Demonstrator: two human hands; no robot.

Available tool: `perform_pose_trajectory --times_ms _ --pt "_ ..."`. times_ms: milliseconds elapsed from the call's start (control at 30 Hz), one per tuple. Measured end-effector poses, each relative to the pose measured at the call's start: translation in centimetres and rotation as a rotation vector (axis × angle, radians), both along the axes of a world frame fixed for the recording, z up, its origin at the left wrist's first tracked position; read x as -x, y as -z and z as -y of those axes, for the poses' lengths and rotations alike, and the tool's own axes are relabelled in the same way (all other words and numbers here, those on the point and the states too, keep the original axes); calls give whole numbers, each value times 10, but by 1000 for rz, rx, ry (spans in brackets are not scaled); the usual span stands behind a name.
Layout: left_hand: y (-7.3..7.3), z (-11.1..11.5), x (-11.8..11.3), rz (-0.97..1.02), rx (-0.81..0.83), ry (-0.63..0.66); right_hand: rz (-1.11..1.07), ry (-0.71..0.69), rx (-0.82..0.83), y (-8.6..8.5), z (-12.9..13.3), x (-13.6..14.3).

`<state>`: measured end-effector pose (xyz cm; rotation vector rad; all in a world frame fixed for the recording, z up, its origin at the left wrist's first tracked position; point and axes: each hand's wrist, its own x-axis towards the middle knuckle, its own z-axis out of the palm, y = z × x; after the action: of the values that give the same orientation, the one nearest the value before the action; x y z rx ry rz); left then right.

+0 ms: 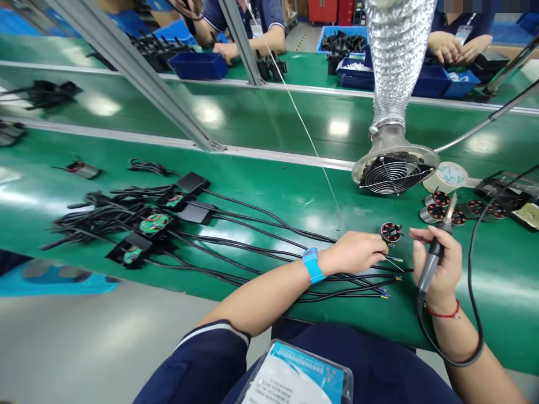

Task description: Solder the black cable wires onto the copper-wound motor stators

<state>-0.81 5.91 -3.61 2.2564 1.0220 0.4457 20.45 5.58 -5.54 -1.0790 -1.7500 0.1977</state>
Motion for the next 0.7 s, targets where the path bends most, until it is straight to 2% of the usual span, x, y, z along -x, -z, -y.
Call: perform_pose_trajectory --times_ms 200,500,600,700 --pt "-1 0 0 32 31 -28 -10 1 4 5 -2 -1" --pt "0 5 3 41 -10 -58 -8 -31 19 -1 6 5" --pt "-3 9 3 -14 -66 -75 -26 -24 14 0 4 4" --pt "-9 13 3 -186 -101 -87 -33 -10 29 2 3 3"
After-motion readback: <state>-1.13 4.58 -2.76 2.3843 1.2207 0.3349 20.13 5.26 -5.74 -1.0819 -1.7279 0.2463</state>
